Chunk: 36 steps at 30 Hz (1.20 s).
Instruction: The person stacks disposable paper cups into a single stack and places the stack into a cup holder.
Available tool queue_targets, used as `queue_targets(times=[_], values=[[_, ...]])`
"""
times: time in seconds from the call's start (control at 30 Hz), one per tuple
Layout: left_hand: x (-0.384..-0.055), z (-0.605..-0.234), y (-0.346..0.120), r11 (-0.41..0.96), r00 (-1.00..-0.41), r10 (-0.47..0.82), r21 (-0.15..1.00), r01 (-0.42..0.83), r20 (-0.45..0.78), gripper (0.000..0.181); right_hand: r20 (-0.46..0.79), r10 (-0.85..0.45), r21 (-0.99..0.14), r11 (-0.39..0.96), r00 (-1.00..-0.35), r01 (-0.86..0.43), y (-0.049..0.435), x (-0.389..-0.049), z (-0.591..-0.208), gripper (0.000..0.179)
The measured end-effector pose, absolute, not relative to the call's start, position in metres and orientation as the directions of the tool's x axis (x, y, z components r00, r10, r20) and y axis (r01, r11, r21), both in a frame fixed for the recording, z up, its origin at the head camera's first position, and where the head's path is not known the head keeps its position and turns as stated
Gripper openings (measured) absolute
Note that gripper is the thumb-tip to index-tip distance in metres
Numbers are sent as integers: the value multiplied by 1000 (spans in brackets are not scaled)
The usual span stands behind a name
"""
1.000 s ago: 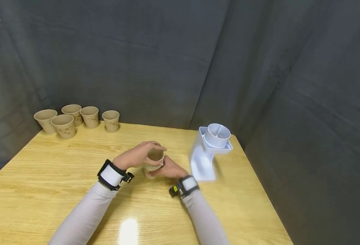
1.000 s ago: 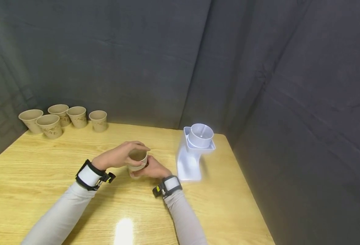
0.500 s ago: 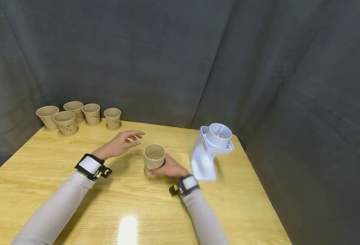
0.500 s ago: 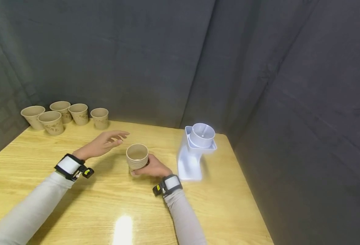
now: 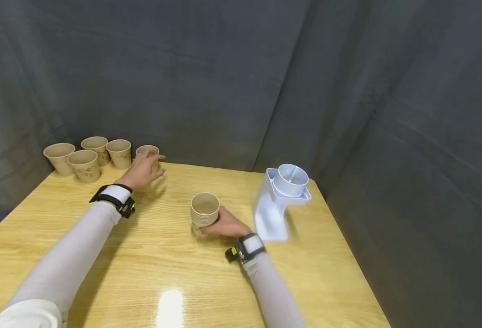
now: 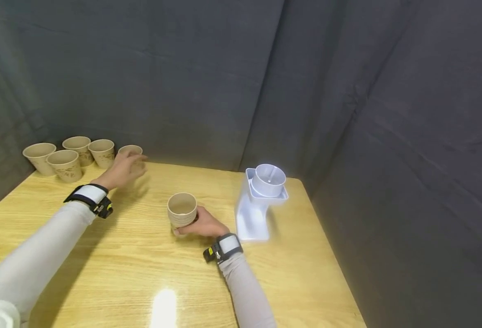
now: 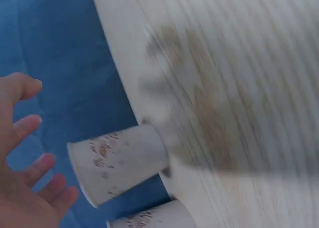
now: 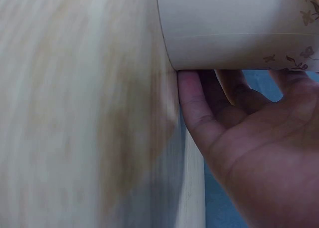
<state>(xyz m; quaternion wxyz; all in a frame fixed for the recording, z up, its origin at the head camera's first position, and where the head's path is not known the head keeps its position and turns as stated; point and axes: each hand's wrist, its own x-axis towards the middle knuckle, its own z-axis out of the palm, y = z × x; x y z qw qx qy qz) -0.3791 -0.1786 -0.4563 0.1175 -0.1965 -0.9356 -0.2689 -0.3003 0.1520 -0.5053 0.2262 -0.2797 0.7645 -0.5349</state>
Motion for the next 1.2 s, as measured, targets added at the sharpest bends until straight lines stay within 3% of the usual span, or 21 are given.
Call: queue_targets(times=[0.33, 0.67, 0.87, 1.0, 1.2], values=[[-409, -455, -194, 902, -954, 250, 320, 291, 164, 67, -40, -687, -944, 263, -726, -197, 152, -304, -506, 71], [-419, -452, -196, 914, -981, 176, 355, 196, 86, 65, -34, -693, -945, 257, -720, -202, 153, -305, -506, 72], [-425, -459, -196, 938, -984, 174, 298, 178, 38, 63, -22, -698, -946, 247, -716, -212, 153, -304, -508, 73], [-429, -463, -196, 936, -980, 194, 290, 200, 51, 62, -18, -699, -950, 235, -715, -206, 152, -304, -510, 72], [-434, -468, -192, 908, -982, 169, 374, 189, 86, 51, -15, -696, -945, 244, -718, -217, 154, -304, -510, 73]])
